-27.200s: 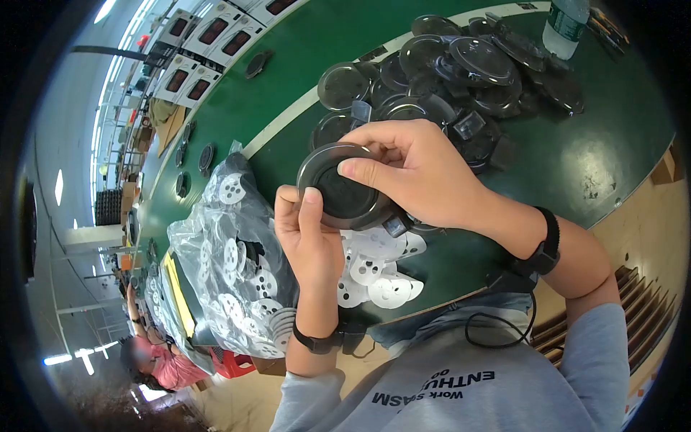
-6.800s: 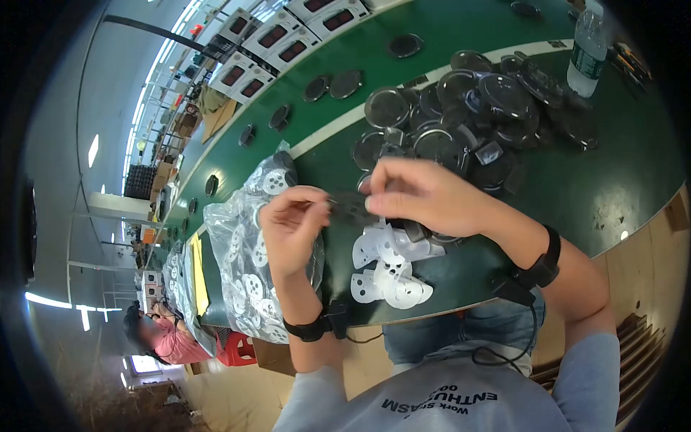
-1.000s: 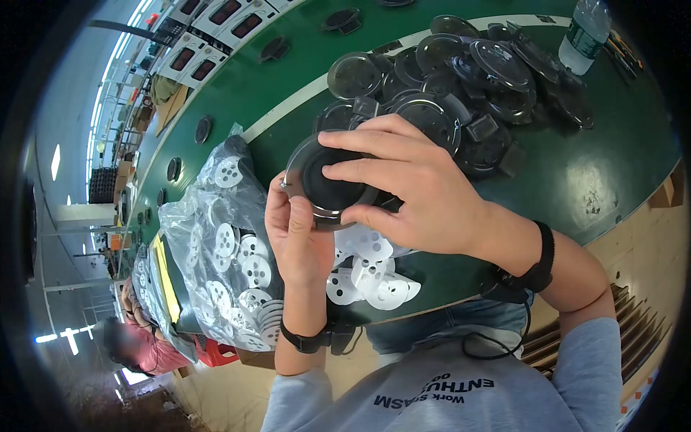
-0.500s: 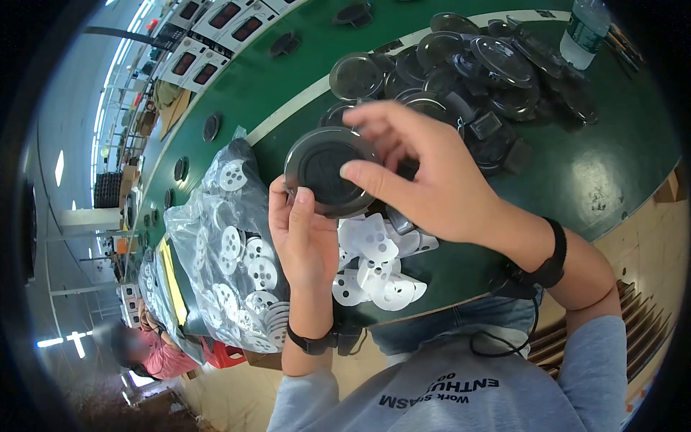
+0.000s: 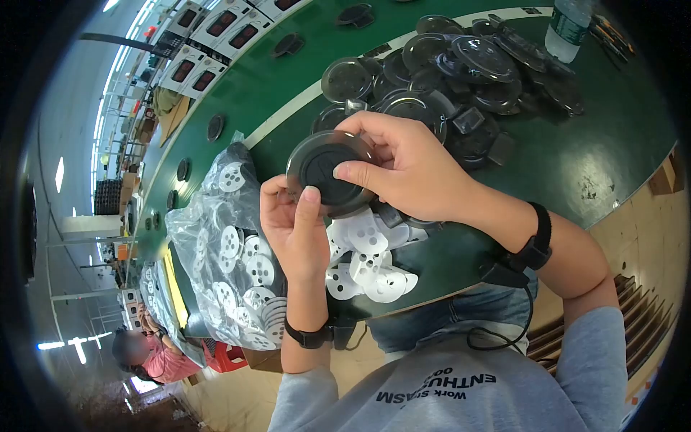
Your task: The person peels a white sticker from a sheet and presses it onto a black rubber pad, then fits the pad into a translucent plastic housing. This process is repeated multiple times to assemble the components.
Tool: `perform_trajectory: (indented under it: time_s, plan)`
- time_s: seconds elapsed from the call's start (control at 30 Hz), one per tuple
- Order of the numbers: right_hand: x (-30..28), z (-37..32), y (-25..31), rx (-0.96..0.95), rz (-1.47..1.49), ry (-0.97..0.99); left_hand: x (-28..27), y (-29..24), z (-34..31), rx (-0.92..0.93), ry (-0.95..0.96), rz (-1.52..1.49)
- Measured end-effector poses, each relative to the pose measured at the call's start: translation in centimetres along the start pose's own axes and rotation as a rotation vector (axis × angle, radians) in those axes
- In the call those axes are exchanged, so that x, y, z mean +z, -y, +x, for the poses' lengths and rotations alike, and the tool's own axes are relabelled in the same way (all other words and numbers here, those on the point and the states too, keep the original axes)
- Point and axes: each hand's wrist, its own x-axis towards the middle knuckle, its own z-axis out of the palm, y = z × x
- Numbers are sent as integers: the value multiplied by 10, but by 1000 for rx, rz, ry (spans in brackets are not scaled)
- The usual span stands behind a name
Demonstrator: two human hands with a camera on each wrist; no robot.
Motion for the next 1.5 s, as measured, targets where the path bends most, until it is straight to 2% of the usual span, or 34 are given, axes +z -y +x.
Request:
perform_trajectory:
  time_s: [0.2,0.3,0.37,0.43,0.5,0.6,0.7,0.73,0.83,0.9,0.97,1.07,1.3,1.4,1.5]
  plan:
    - [1,-2,-5,-64,-14,28,1,-7,3,11,26,66]
    - [2,-5,0,-115,-308,-51,-6,-22,13,-47,54,158]
    - [6,-4,0,-221,-314,-107,-11,-41,26,-104,38,305]
    - [6,-3,-2,-301,-348,-144,-24,-59,56,-189,-1,483]
    - [6,-5,2,-302,-338,-133,-40,-54,103,-312,-38,532]
    - [7,-7,3,-315,-351,-78,-70,-15,170,-413,-59,207]
    - [8,-8,2,-350,-341,-53,-78,-19,187,-349,-234,624]
    - [7,-7,2,-343,-333,-51,-82,-25,187,-323,-274,803]
    - [4,-5,0,-371,-358,-60,-123,-72,158,-152,72,953]
    - [7,-9,4,-370,-353,-48,-137,-107,111,32,196,1283]
    - [10,-11,6,-401,-390,-32,-133,-131,69,-237,269,1534]
    - [15,-15,7,-414,-421,0,-150,-121,22,-159,479,1440]
    - [16,-15,-1,-424,-467,26,-136,-108,0,85,397,1397]
    - [15,-15,3,-411,-494,29,-139,-101,0,25,423,1373]
    - [15,-16,5,-405,-489,46,-141,-105,5,55,450,1417]
